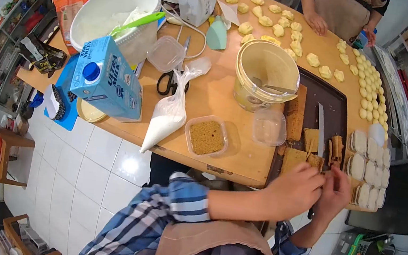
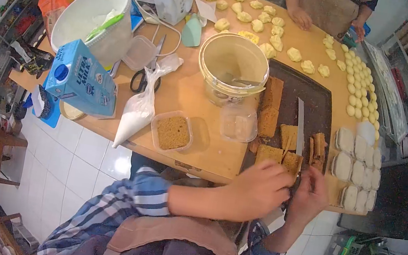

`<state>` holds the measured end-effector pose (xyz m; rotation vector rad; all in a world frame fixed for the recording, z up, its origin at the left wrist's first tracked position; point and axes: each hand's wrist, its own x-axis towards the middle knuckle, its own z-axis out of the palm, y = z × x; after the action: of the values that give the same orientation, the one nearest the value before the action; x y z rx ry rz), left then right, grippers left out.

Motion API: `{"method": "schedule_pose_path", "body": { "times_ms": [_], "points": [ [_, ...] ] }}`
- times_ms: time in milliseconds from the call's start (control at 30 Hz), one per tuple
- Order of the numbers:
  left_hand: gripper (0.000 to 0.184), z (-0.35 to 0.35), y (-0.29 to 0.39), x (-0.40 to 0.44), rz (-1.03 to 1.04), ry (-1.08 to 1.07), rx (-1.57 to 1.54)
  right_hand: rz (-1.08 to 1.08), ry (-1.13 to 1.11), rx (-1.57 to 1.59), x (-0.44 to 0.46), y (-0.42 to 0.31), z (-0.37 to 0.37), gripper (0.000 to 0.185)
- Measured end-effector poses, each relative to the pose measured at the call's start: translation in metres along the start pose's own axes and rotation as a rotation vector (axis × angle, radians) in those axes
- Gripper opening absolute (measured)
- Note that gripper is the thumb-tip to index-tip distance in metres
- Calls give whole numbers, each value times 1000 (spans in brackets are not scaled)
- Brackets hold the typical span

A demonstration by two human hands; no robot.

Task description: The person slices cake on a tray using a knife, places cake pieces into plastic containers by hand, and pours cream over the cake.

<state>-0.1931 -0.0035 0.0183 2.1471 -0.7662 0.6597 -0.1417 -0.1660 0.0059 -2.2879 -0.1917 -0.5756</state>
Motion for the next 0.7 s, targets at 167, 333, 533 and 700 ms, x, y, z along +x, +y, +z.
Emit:
{"method": "schedule_pose_path", "body": {
  "times_ms": [167,333,533,700],
  "points": [
    [32,67,-10,20,-264,76,-143,122,5,164,-7,13,-10,17],
    [50,70,1,44,-828,154,-1366,40,-6,933,-24,-24,13,37],
    [59,61,-2,50,-724,276,-1418,3,-48,260,0,3,22,39],
    [39,28,4,44,-619,-109,-747,230,-32,627,-15,49,17,29]
  ]
}}
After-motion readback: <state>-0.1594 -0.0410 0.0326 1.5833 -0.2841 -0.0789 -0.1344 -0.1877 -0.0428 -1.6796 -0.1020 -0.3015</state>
